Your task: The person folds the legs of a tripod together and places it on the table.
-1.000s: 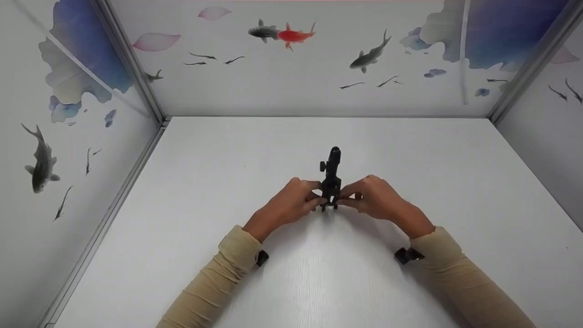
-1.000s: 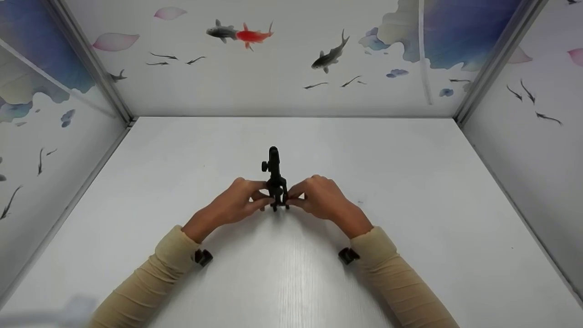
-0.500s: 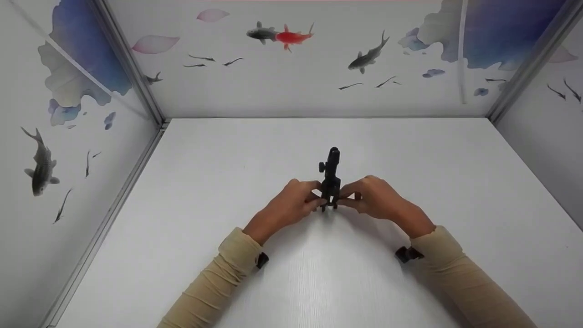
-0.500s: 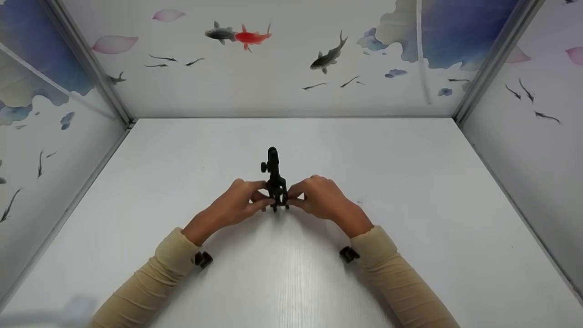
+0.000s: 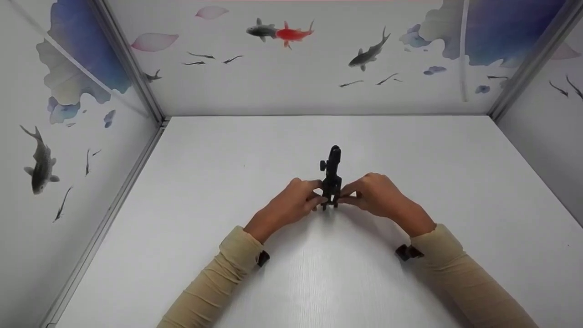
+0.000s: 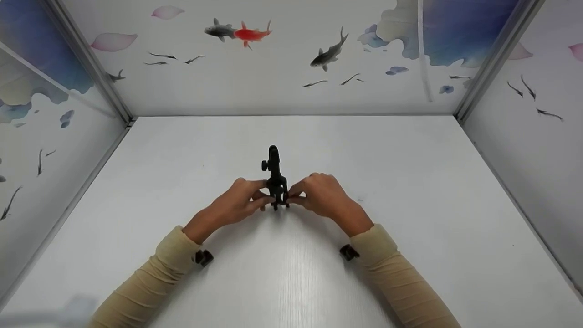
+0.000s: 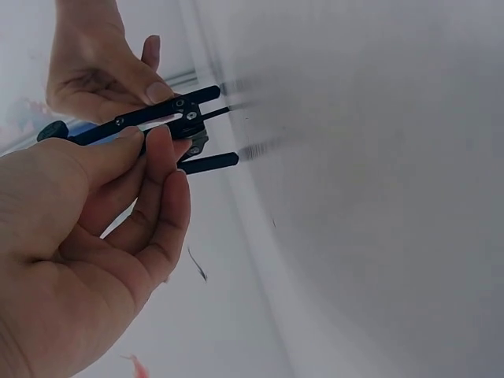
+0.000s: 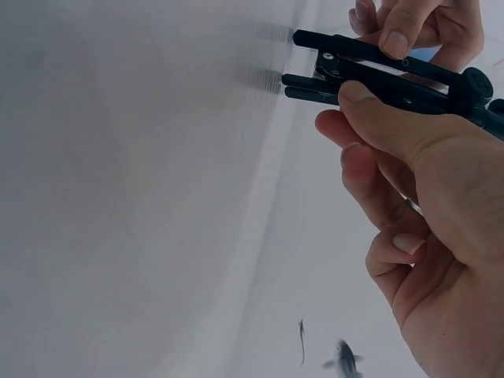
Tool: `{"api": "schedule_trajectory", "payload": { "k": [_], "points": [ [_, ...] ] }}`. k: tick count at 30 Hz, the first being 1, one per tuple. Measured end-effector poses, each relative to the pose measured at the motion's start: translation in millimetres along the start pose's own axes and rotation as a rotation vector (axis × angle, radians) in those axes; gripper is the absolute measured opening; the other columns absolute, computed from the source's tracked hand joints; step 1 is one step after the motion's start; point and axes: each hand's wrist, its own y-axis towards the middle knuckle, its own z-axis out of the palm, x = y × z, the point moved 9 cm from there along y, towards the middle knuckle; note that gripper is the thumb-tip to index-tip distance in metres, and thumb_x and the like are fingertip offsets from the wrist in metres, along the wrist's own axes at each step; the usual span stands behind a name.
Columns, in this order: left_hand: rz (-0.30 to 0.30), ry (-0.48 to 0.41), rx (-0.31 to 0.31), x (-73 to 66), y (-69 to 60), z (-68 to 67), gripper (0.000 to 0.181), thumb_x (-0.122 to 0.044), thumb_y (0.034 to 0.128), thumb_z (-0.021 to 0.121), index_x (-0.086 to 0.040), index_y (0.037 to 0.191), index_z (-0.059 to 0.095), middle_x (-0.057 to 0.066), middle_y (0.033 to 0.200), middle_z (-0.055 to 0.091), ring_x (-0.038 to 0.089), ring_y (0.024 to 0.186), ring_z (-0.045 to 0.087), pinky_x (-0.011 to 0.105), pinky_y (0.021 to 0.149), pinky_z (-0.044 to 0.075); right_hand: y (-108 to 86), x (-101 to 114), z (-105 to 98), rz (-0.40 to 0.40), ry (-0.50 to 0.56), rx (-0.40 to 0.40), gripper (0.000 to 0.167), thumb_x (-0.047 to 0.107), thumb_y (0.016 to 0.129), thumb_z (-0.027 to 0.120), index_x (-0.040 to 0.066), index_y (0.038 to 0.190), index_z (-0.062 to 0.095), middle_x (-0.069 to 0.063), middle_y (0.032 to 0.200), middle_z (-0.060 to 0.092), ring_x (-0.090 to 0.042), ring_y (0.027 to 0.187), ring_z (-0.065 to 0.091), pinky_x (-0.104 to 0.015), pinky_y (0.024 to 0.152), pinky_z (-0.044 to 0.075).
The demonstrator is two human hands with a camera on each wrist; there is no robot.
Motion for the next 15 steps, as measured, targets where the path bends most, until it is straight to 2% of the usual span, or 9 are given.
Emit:
{"api": "schedule_trajectory", "payload": {
  "k": [8, 15],
  "points": [
    [-0.007, -0.029, 0.009, -0.3, 0.3, 1.5, 0.032, -0.008, 0.1081, 0.066, -0.002, 0.139, 0.07, 0.016, 0.132, 0.077, 0.026, 0.101, 0.083, 0.026, 0.077, 0.061, 0.2, 2.7, -1.1, -0.033, -0.037, -0.032, 0.013, 0.024, 0.087, 0.092, 0.026, 0.1, 0.09, 0.011, 0.084, 0.084, -0.003, 0.062, 0.067, -0.027, 0.058, 0.05],
    [0.016, 0.032, -0.019, -1.0, 0.9, -1.1, 0.031, -0.009, 0.1078, 0.067, -0.007, 0.138, 0.073, 0.012, 0.129, 0.079, 0.022, 0.097, 0.083, 0.025, 0.075, 0.06, -0.1, 2.7, 1.1, -0.051, 0.012, -0.02, 0.01, 0.021, 0.089, 0.091, 0.024, 0.098, 0.09, 0.011, 0.08, 0.082, -0.002, 0.059, 0.061, -0.025, 0.056, 0.048]
  ]
}}
